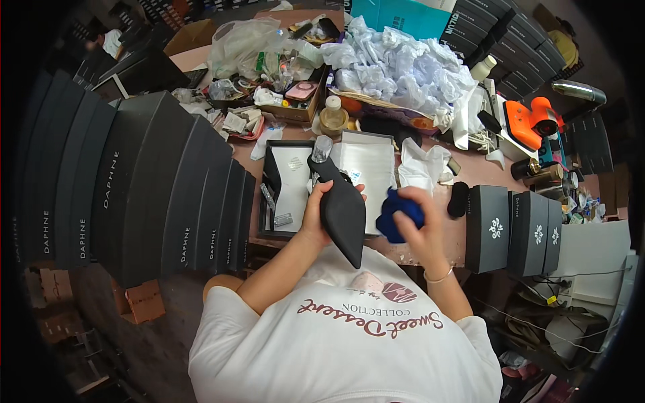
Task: The person is cleaning and packing black high-heeled shoes into boxes at a workstation.
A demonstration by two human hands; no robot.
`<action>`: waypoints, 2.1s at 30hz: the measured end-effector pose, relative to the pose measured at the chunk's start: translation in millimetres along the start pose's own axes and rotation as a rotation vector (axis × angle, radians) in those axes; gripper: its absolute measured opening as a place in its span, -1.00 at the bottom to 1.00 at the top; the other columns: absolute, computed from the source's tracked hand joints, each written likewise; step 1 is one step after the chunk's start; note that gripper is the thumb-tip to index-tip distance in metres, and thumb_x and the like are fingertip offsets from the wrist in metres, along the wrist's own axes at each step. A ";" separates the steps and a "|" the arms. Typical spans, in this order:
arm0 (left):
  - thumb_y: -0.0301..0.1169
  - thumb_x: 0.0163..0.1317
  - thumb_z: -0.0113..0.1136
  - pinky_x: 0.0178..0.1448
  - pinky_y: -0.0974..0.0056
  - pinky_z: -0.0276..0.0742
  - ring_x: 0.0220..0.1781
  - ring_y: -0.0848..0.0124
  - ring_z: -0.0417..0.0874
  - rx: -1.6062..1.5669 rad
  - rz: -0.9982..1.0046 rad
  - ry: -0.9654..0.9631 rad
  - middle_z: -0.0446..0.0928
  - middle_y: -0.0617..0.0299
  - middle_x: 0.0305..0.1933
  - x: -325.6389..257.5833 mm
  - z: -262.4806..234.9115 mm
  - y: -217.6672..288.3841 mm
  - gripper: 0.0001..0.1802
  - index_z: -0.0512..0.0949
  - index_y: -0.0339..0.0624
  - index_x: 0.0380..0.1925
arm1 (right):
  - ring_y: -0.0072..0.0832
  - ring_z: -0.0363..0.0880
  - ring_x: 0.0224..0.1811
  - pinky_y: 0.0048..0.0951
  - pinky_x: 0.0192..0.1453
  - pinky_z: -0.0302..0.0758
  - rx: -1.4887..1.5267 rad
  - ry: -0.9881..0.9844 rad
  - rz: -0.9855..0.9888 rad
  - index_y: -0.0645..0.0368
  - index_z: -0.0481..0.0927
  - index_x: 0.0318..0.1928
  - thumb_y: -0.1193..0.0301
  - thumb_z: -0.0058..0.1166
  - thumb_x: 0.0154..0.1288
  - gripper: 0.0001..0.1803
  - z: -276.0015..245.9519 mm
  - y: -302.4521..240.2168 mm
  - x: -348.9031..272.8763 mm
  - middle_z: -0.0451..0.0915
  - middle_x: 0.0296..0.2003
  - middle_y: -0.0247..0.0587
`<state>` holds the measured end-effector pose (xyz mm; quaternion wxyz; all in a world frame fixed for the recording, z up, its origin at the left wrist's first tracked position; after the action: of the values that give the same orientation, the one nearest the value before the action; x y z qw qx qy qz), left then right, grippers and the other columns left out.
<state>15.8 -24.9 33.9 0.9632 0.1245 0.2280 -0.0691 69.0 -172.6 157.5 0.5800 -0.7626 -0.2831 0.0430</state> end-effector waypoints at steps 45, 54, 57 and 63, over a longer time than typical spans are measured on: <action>0.05 0.15 0.07 -0.15 0.21 0.59 -0.32 0.25 0.65 0.289 -0.107 0.190 0.62 0.05 -0.30 66.7 -14.3 -29.9 -0.48 0.54 -0.25 -0.29 | -0.21 0.52 -0.32 -0.28 -0.25 0.46 -0.248 -0.018 -0.102 0.16 0.53 -0.34 0.42 0.30 -0.08 -0.74 46.1 3.8 -15.0 0.50 -0.38 -0.17; -0.07 0.26 0.01 0.04 0.09 0.59 0.02 0.09 0.58 0.289 0.090 0.046 0.51 -0.04 0.04 91.6 30.8 -7.9 -0.44 0.35 -0.30 0.06 | -0.14 0.58 -0.26 -0.28 -0.16 0.49 -0.339 0.124 0.159 0.17 0.57 -0.26 0.31 0.24 0.05 -0.73 -124.8 126.7 20.7 0.58 -0.33 -0.04; -0.03 0.24 0.02 0.05 0.14 0.58 0.00 0.15 0.59 0.375 0.061 0.038 0.50 -0.04 0.06 86.6 40.2 -32.7 -0.35 0.30 -0.30 0.16 | -0.09 0.56 -0.22 -0.22 -0.15 0.49 -0.651 0.408 0.163 0.15 0.56 -0.23 0.36 0.22 0.08 -0.76 -215.8 178.9 53.5 0.57 -0.29 -0.04; -0.14 0.18 0.09 0.07 0.20 0.58 0.09 0.21 0.55 0.436 0.124 -0.139 0.40 -0.08 0.17 101.3 84.9 -38.5 -0.29 0.20 -0.30 0.25 | -0.04 0.31 0.22 -0.07 0.25 0.19 -0.954 0.349 0.108 0.10 0.41 0.17 0.20 0.21 0.12 -0.40 -220.7 246.7 83.5 0.37 0.15 0.12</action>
<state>134.1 -92.6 53.1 0.9293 0.3383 0.1327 -0.0659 319.9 -363.4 26.6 0.2031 -0.9518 -0.1303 -0.1893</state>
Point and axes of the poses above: each hand's wrist, its own x-axis towards the middle knuckle, its own z-axis out of the palm, y = z × x, the point moved 9 cm from there along x, towards the middle knuckle
